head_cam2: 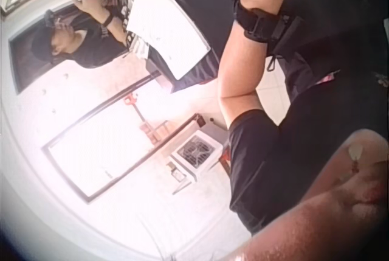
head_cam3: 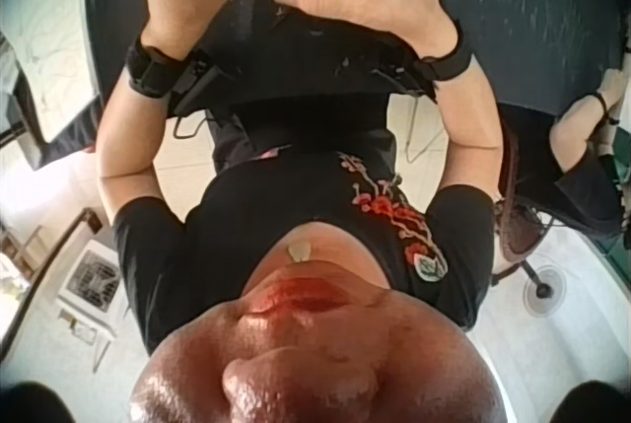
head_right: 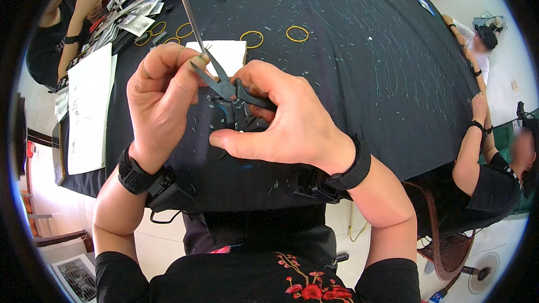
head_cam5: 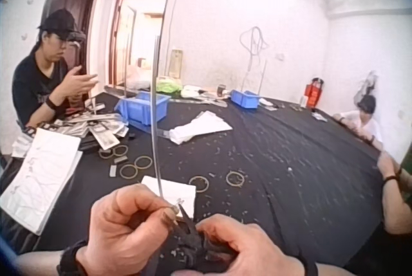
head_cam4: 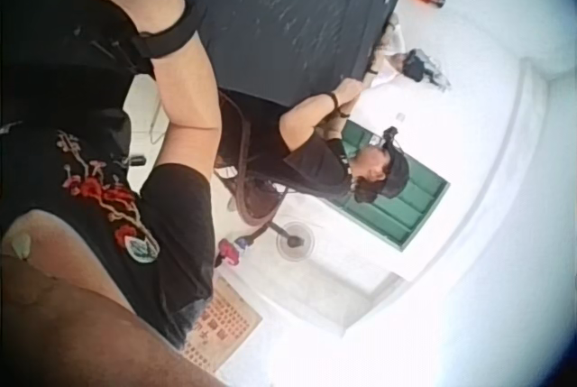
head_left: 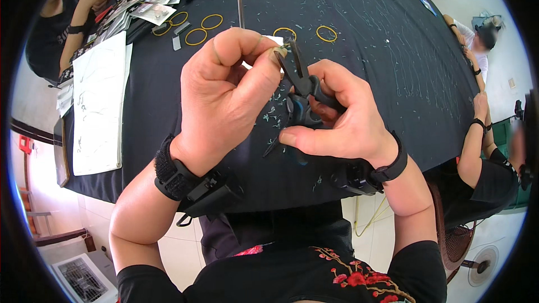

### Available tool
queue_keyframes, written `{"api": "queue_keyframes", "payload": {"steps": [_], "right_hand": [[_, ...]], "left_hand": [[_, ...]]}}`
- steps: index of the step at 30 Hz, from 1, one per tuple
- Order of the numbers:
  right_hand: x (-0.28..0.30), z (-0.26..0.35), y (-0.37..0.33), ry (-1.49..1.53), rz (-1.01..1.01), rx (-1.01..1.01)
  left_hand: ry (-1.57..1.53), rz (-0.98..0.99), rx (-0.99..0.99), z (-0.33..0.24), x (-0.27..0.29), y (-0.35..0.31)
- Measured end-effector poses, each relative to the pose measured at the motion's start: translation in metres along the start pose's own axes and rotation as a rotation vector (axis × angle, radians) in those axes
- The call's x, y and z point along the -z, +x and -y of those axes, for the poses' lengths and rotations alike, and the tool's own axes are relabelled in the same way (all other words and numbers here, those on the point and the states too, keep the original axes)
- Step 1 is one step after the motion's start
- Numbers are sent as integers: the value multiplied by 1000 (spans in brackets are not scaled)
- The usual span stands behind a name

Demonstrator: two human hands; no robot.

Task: Manually assembling and trimming small fishing lure components using tools.

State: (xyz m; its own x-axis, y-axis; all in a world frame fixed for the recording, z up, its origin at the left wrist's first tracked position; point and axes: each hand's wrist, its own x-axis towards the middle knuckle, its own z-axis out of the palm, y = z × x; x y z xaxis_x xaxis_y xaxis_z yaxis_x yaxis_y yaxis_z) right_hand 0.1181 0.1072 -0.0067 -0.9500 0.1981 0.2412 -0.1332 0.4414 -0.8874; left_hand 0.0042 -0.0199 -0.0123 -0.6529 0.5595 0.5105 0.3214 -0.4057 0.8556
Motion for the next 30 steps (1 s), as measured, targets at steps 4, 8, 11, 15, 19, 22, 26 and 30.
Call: {"api": "queue_keyframes", "payload": {"steps": [4, 8, 11, 15, 19, 22, 26, 30], "right_hand": [[0, 5, 1, 58, -17, -29], [2, 4, 0, 20, -5, -21], [2, 5, -1, 9, 11, -25], [3, 1, 0, 41, 37, -39], [2, 2, -1, 168, 72, -78], [3, -1, -2, 220, 110, -60], [1, -1, -1, 236, 86, 14], [4, -1, -2, 57, 74, 83]], "left_hand": [[73, -3, -18, 0, 0, 0], [100, 13, -29, 1, 1, 1], [89, 15, -15, 3, 2, 1], [71, 12, -70, 5, 0, 2], [98, 55, -99, 6, 4, 4], [60, 80, -91, 4, 6, 5], [17, 70, -121, 4, 4, 5], [23, 105, -89, 4, 7, 4]]}}
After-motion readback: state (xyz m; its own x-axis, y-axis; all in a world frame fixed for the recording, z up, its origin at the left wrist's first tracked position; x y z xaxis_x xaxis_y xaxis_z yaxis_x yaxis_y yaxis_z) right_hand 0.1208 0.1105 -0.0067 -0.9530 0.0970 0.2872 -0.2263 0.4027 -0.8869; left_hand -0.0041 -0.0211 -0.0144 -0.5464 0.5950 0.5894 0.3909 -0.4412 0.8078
